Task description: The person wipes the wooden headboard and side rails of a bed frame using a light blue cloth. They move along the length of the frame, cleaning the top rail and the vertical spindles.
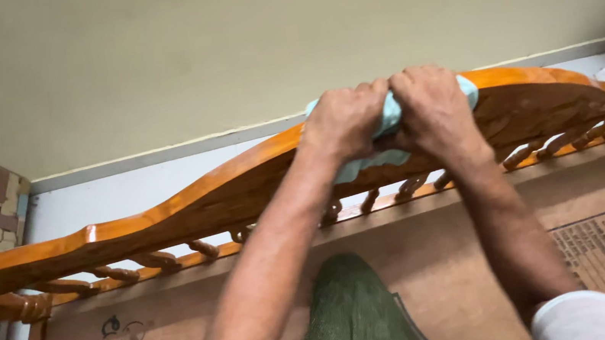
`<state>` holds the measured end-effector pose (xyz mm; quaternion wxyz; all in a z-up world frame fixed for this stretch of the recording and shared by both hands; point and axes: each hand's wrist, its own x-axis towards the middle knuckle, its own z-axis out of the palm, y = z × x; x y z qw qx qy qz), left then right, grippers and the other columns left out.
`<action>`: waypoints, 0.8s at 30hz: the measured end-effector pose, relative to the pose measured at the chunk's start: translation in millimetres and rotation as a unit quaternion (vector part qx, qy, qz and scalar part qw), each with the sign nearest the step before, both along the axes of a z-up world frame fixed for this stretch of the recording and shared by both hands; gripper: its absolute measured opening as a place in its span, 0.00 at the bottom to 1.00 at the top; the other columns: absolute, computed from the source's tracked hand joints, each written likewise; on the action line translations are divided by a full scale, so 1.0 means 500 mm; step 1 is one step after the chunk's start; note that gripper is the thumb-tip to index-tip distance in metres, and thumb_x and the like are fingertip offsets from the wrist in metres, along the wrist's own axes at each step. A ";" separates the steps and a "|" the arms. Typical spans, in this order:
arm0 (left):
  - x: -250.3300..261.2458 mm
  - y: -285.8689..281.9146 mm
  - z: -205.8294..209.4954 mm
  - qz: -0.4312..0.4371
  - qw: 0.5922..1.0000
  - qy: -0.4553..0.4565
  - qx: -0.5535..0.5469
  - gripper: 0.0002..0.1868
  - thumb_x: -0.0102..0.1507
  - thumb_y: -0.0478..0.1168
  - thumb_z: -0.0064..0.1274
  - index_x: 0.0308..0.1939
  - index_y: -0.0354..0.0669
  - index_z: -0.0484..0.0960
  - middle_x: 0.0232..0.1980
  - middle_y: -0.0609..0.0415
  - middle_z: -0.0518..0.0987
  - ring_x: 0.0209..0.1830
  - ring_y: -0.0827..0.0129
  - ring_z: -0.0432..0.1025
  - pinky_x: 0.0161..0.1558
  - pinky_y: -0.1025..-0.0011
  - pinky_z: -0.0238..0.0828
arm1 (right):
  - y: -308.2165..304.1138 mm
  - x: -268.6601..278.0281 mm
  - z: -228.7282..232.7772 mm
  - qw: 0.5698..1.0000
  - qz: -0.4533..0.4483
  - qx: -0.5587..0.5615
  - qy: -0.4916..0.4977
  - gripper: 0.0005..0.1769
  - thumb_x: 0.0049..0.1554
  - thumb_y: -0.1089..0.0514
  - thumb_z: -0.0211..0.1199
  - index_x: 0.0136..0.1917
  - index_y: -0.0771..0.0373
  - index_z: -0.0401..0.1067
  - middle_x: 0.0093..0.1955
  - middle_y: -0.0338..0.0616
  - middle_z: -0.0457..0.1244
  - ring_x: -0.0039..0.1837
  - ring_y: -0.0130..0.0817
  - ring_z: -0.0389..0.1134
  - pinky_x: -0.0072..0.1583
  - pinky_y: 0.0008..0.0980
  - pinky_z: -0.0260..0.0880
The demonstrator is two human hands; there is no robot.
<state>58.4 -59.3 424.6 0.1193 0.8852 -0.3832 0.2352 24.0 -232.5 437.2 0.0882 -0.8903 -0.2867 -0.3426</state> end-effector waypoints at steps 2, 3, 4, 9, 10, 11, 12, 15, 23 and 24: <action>0.001 0.005 -0.019 -0.012 1.000 0.002 -0.012 0.38 0.38 0.46 0.76 0.45 0.38 0.72 0.35 0.46 0.82 0.36 0.53 0.80 0.35 0.58 0.78 | 0.003 0.002 -0.012 1.000 0.004 -0.005 0.017 0.39 0.28 0.47 0.85 0.42 0.65 0.64 0.41 0.51 0.61 0.47 0.54 0.65 0.50 0.51 0.65; 0.000 0.003 -0.027 0.004 1.000 0.008 -0.002 0.38 0.38 0.46 0.76 0.45 0.39 0.72 0.36 0.47 0.82 0.36 0.53 0.80 0.35 0.59 0.78 | 0.002 -0.003 -0.018 1.000 -0.005 -0.007 0.022 0.39 0.27 0.45 0.86 0.41 0.65 0.64 0.40 0.51 0.61 0.46 0.54 0.65 0.50 0.51 0.65; -0.004 0.002 -0.033 0.019 1.000 0.014 0.008 0.39 0.37 0.45 0.77 0.46 0.39 0.72 0.37 0.47 0.82 0.36 0.53 0.81 0.36 0.59 0.79 | 0.003 -0.011 -0.020 1.000 -0.014 -0.009 0.026 0.40 0.27 0.44 0.86 0.40 0.64 0.64 0.40 0.50 0.62 0.46 0.53 0.65 0.50 0.50 0.65; 0.006 0.013 -0.012 0.004 0.999 -0.010 -0.030 0.45 0.29 0.44 0.80 0.46 0.41 0.73 0.40 0.48 0.84 0.39 0.52 0.81 0.38 0.58 0.79 | 0.029 -0.010 0.011 0.999 0.000 -0.032 0.011 0.46 0.22 0.35 0.86 0.42 0.65 0.66 0.39 0.50 0.63 0.46 0.53 0.67 0.49 0.51 0.65; 0.007 0.010 -0.013 0.007 1.000 -0.002 -0.030 0.48 0.27 0.46 0.81 0.47 0.41 0.73 0.39 0.47 0.84 0.38 0.51 0.80 0.38 0.58 0.78 | 0.025 -0.012 0.006 0.999 -0.005 -0.037 -0.007 0.46 0.23 0.35 0.86 0.42 0.65 0.67 0.40 0.49 0.64 0.46 0.52 0.67 0.50 0.51 0.65; 0.003 0.004 -0.018 0.009 0.999 0.010 -0.033 0.51 0.25 0.47 0.82 0.48 0.41 0.73 0.39 0.46 0.84 0.38 0.50 0.80 0.38 0.57 0.78 | 0.017 -0.017 0.000 0.999 -0.010 -0.046 -0.021 0.45 0.23 0.36 0.85 0.43 0.64 0.67 0.40 0.48 0.64 0.47 0.52 0.68 0.50 0.51 0.65; -0.002 0.002 -0.023 0.012 0.999 0.013 -0.031 0.50 0.26 0.47 0.82 0.48 0.41 0.73 0.40 0.46 0.84 0.38 0.50 0.80 0.39 0.57 0.78 | 0.011 -0.018 -0.007 0.999 -0.009 -0.045 -0.018 0.46 0.23 0.35 0.86 0.42 0.65 0.67 0.40 0.49 0.64 0.46 0.53 0.68 0.49 0.51 0.65; 0.007 0.021 -0.015 0.030 0.999 0.010 -0.021 0.50 0.27 0.49 0.83 0.49 0.41 0.73 0.41 0.45 0.84 0.41 0.49 0.80 0.43 0.57 0.78 | 0.009 0.013 -0.009 0.999 0.015 -0.046 -0.020 0.47 0.22 0.34 0.87 0.43 0.65 0.69 0.39 0.51 0.65 0.45 0.55 0.68 0.48 0.52 0.66; -0.008 0.106 -0.057 0.118 0.992 -0.043 0.001 0.55 0.30 0.72 0.78 0.50 0.44 0.75 0.37 0.48 0.84 0.34 0.55 0.79 0.37 0.58 0.78 | 0.045 0.054 -0.011 0.995 0.069 -0.076 0.013 0.37 0.25 0.42 0.87 0.43 0.59 0.74 0.41 0.50 0.68 0.45 0.55 0.71 0.49 0.50 0.71; -0.017 0.129 -0.070 0.128 0.990 -0.060 -0.017 0.51 0.30 0.73 0.76 0.46 0.47 0.77 0.35 0.51 0.84 0.31 0.57 0.79 0.34 0.59 0.79 | 0.054 0.057 -0.010 0.995 0.072 -0.063 0.016 0.40 0.21 0.38 0.87 0.40 0.60 0.73 0.39 0.51 0.68 0.44 0.55 0.70 0.48 0.51 0.70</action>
